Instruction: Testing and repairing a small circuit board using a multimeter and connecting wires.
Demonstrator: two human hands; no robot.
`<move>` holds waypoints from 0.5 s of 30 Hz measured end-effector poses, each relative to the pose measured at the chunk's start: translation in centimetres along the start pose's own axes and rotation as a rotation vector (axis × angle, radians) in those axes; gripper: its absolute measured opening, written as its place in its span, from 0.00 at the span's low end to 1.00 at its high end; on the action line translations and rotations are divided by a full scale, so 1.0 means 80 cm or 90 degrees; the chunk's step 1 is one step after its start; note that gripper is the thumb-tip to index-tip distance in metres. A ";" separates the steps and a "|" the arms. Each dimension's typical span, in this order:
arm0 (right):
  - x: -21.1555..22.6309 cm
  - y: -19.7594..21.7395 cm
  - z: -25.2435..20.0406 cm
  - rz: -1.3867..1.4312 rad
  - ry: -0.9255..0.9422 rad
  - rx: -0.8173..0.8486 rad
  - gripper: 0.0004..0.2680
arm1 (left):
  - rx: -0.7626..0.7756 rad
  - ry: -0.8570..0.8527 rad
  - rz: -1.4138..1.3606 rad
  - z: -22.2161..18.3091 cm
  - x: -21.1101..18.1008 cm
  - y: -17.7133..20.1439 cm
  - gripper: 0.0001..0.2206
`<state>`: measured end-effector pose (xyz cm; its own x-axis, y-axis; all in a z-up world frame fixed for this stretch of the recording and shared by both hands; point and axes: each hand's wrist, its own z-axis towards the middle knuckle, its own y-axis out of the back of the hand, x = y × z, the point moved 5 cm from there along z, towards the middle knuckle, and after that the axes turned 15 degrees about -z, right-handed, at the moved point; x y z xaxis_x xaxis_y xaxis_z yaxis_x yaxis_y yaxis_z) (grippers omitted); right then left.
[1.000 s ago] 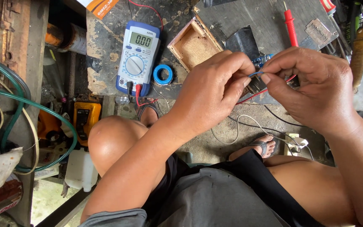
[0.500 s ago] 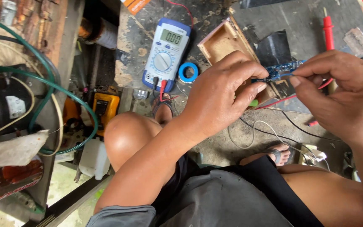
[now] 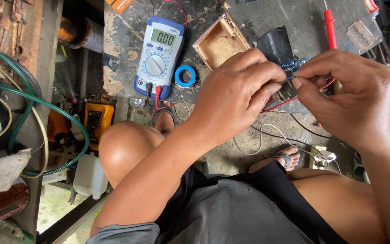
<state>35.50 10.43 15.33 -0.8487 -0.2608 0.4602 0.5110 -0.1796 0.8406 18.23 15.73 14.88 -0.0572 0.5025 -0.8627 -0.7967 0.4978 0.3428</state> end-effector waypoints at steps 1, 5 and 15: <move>-0.001 -0.001 0.000 0.002 -0.013 0.001 0.05 | -0.002 -0.020 -0.013 0.002 0.000 -0.001 0.02; -0.006 0.004 -0.004 0.021 -0.044 -0.015 0.05 | -0.012 0.004 -0.002 0.004 -0.004 0.001 0.03; -0.008 0.003 -0.010 0.120 -0.101 -0.051 0.04 | 0.002 0.053 -0.121 0.006 -0.008 -0.001 0.09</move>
<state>36.30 9.78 14.97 -0.7447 -0.1461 0.6512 0.6663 -0.2186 0.7129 18.60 15.68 15.59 0.0448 0.3397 -0.9395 -0.7955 0.5810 0.1721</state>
